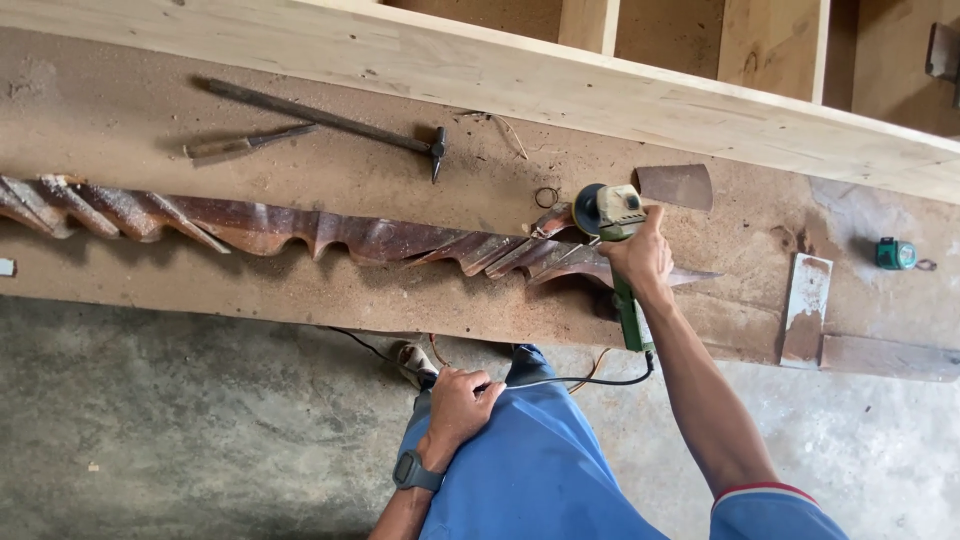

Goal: The person uses a handheld angle grinder to sand a long, wavy wooden piece on a workbench. They hold the piece with their left hand while moving the grinder along its surface, then flip the piece over to sand the other side.

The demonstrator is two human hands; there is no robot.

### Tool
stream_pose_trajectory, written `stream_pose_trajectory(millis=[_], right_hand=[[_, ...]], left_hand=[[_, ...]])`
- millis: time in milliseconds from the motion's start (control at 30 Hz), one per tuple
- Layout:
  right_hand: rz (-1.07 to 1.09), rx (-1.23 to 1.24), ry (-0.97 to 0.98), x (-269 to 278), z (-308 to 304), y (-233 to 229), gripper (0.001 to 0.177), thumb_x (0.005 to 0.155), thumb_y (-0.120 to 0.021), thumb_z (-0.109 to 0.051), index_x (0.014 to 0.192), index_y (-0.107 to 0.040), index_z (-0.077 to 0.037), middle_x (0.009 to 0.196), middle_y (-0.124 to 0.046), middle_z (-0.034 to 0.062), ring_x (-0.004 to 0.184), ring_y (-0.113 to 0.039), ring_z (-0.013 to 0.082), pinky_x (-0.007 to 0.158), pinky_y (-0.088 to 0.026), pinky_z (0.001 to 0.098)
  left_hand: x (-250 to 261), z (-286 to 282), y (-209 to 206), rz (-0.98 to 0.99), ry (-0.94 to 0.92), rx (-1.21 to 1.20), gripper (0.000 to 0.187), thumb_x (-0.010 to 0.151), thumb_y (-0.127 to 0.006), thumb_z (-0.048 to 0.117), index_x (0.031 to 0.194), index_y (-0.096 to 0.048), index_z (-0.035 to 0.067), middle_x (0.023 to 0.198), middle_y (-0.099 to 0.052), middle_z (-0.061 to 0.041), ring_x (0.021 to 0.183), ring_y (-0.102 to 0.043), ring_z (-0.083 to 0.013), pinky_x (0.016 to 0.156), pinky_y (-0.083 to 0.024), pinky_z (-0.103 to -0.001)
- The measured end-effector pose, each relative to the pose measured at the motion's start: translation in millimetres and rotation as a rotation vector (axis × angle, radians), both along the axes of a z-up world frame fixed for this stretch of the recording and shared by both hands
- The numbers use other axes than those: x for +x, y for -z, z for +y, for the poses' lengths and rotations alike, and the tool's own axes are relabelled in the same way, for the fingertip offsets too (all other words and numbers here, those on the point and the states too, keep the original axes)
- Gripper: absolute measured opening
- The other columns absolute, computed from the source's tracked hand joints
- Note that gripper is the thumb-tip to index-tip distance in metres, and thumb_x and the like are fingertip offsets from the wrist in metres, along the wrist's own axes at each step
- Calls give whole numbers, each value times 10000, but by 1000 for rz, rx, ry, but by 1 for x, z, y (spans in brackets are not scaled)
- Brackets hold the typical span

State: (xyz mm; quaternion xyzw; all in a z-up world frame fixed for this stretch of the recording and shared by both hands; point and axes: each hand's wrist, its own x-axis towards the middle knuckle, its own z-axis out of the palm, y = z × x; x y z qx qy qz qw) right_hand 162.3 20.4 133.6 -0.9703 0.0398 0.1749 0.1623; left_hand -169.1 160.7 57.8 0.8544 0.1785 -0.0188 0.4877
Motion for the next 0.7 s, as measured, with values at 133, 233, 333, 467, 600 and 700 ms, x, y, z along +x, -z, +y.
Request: stream_pose_trajectory(millis=[133,233,333,467,600,700], right_hand=[[41,-1,-48,-12,26,-17,731,752,-759,-109,1331,-316,-164,1121,-648,148,832,-665,311,575,-572,434],[82,-108,-142,-12,40,-15,827,765,-820,-159,1415,-309,-162,1062,-701,204,857,-686,355,659,-606,484],[52,-121,-235,-7,45,-15,744,706,-662,-40,1367,-328,-113,700,-661,9,691,-616,250,999,-447,610],[75,-177,-235,4,42,-23,749,781,-791,-119,1375,-335,-116,942,-694,137,838,-652,322,755,-551,515],[71,-206,-206,21,26,-20,866,751,-869,-228,1379,-289,-89,1165,-675,236,973,-686,405,759,-588,542],[89,-218,-141,22,30,-30,884,733,-893,-184,1374,-292,-86,997,-679,164,887,-670,344,786,-566,532]], left_hand=[[2,4,-3,-34,39,37,383,911,-697,383,629,-594,145,520,-564,-15,540,-528,-254,765,-453,-393],[3,6,-7,-60,51,28,349,915,-688,367,657,-638,138,553,-617,-5,534,-555,-240,757,-447,-388],[3,6,-6,-53,42,31,333,901,-713,375,672,-661,139,543,-615,-14,528,-556,-236,773,-465,-393],[2,7,-8,-60,22,12,340,905,-714,380,676,-677,131,522,-600,-5,514,-557,-227,763,-470,-395],[4,3,-13,-85,-2,-27,365,911,-695,372,648,-678,120,504,-585,12,485,-526,-198,774,-476,-391],[5,2,-12,-55,-4,-28,351,915,-675,389,666,-688,141,552,-629,22,526,-545,-200,794,-444,-383]])
